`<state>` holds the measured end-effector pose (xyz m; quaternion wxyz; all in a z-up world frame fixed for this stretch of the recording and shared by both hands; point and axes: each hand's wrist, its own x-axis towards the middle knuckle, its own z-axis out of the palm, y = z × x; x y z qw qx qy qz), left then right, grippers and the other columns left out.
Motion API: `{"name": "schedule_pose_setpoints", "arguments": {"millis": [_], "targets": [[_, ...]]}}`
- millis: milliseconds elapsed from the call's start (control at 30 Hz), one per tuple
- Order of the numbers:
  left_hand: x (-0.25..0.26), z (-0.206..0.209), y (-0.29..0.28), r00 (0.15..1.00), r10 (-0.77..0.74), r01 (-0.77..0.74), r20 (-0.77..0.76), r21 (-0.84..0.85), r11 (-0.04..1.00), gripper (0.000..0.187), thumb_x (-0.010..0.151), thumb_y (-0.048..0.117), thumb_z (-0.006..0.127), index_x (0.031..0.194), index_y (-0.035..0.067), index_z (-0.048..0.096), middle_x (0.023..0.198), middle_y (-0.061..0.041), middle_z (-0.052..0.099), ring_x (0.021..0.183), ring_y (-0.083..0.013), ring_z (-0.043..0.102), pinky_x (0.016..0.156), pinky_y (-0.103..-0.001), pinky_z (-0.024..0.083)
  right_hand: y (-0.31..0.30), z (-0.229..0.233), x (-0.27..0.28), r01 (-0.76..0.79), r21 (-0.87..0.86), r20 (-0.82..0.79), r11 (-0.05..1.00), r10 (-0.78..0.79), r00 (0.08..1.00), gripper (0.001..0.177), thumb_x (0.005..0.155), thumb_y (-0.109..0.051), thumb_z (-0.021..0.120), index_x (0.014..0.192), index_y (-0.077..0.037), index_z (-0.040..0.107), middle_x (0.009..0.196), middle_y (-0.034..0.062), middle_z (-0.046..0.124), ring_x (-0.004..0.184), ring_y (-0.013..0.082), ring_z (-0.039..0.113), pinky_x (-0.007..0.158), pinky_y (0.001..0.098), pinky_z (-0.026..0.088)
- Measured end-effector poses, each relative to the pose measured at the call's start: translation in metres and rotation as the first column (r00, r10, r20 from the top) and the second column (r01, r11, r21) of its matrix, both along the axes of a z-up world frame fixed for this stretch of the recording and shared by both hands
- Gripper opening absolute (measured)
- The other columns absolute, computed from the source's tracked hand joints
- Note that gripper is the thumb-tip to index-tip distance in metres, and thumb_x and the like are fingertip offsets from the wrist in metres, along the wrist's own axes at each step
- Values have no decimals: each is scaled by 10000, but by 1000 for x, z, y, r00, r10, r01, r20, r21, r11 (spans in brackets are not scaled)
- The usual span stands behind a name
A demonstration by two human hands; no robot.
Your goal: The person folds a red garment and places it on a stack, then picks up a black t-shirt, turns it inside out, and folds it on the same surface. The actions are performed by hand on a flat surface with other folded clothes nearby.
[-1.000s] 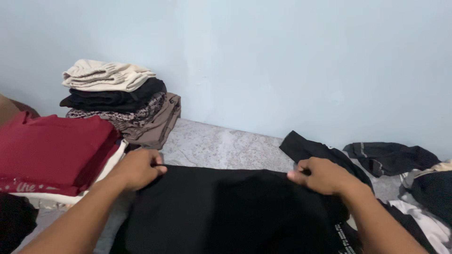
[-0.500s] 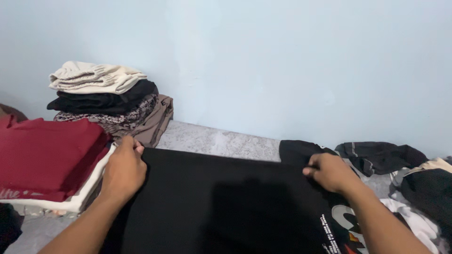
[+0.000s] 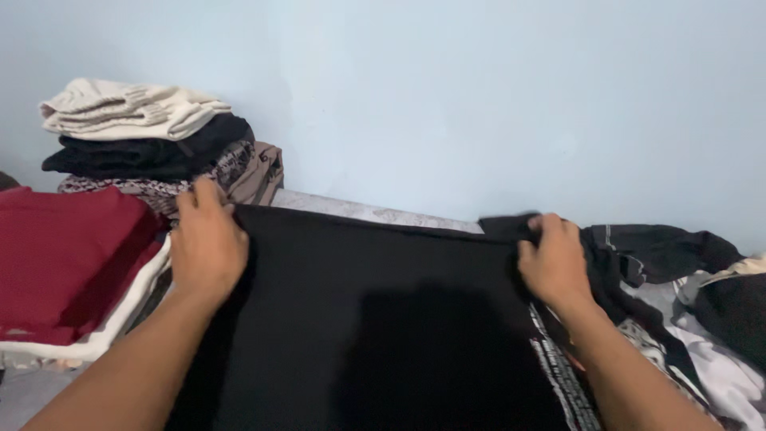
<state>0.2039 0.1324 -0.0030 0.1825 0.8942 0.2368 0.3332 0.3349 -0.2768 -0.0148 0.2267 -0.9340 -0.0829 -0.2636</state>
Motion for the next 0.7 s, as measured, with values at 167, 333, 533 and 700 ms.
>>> {"name": "schedule_pose_setpoints", "arguments": {"millis": [167, 333, 533, 700], "targets": [[8, -4, -47, 994, -105, 109, -30, 155, 982, 299, 897, 147, 655, 1139, 9, 546, 1178, -266, 547, 924, -432, 673, 791, -519, 553, 46, 3, -27, -120, -71, -29, 990, 119, 993, 358, 859, -224, 733, 1164, -60, 645, 1253, 192, 585, 1033, 438, 639, 869, 507, 513], [-9, -17, -123, 838, -396, 431, -375, 12, 902, 381, 1016, 346, 529, 1346, 159, 564, 1440, -89, 531, 1298, -275, 547, 1114, -450, 415, 111, -19, -68, -428, 32, -33, 903, 429, 903, 316, 950, -352, 625, 1148, -115, 692, 1194, 105, 719, 1144, 313, 674, 1004, 431, 542], [-13, -24, -88, 748, -222, 246, -625, -49, 968, 690, 968, 579, 296, 1598, 299, 261, 1700, -20, 167, 1542, -235, 117, 1193, -480, 66, 90, -36, -67, -413, -273, -249, 869, 351, 903, 603, 1013, -556, 362, 1456, -179, 521, 1523, 177, 462, 1411, 314, 433, 1127, 524, 310], [-15, -31, -30, 783, -175, 212, -596, -8, 977, 670, 1004, 554, 278, 1594, 238, 255, 1639, -35, 298, 1485, -258, 312, 1233, -455, 177, 21, -29, -41, -231, -329, -362, 916, 104, 927, 662, 989, -544, 336, 1580, -249, 376, 1651, 135, 309, 1472, 323, 249, 1152, 546, 195]]}}
